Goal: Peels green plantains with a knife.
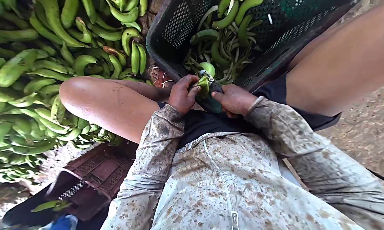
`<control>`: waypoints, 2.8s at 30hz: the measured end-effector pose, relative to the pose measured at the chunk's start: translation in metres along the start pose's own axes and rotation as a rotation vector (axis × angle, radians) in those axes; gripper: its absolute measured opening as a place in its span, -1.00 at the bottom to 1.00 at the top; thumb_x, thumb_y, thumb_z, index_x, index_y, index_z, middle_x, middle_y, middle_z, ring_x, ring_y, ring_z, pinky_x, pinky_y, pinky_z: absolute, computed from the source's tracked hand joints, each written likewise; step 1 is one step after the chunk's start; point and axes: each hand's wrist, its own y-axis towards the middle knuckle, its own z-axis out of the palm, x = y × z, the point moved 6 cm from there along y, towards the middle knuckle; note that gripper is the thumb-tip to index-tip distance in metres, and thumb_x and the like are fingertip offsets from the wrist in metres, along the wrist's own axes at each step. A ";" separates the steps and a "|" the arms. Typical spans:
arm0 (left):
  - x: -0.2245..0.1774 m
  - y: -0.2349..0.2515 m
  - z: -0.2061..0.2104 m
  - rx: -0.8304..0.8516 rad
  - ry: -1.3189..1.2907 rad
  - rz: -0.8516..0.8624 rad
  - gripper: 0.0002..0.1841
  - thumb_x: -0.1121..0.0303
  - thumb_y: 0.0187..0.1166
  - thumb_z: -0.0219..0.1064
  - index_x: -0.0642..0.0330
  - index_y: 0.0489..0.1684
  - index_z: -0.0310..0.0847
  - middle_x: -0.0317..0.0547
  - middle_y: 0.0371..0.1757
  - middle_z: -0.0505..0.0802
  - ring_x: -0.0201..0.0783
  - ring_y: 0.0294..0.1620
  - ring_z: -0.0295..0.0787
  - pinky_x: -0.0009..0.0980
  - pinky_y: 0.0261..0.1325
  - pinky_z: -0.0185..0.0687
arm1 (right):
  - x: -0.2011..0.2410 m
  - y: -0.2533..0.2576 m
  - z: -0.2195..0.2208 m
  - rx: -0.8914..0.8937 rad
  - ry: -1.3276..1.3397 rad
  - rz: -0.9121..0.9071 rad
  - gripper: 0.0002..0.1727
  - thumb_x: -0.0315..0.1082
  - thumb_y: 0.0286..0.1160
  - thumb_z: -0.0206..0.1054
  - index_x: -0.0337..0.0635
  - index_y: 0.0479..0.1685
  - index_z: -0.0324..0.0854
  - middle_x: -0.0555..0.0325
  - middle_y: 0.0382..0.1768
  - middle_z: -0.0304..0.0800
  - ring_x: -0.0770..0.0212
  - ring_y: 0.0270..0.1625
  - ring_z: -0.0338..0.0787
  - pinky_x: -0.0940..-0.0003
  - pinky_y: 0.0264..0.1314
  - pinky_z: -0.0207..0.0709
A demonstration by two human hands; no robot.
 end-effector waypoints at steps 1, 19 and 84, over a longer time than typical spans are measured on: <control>0.000 -0.002 -0.001 0.000 -0.017 -0.005 -0.71 0.35 0.69 0.27 0.27 0.26 0.66 0.01 0.16 0.83 -0.27 0.02 0.81 -0.26 0.16 0.73 | -0.001 -0.003 0.000 0.021 0.017 0.002 -0.52 0.05 0.89 -0.01 -0.25 0.13 0.50 0.02 -0.50 0.57 0.19 -0.65 0.59 0.27 -0.57 0.56; 0.009 -0.015 -0.006 -0.105 0.055 -0.193 -0.68 0.30 0.70 0.27 0.22 0.31 0.66 0.02 0.18 0.85 -0.22 0.16 0.81 -0.18 0.34 0.65 | -0.015 -0.007 0.017 0.026 0.001 -0.005 -0.53 0.05 0.88 0.03 -0.25 0.02 0.49 0.01 -0.47 0.59 0.15 -0.59 0.63 0.19 -0.48 0.61; -0.035 0.156 -0.014 0.003 -1.042 0.007 -0.53 0.21 0.71 0.08 0.26 0.51 0.35 0.03 0.09 0.81 -0.17 -0.11 0.83 -0.21 -0.07 0.83 | 0.074 -0.014 -0.211 -0.689 0.223 -0.813 -0.22 0.15 0.55 0.38 -0.14 0.61 0.28 0.12 0.08 0.77 0.37 -0.06 0.82 0.38 0.04 0.74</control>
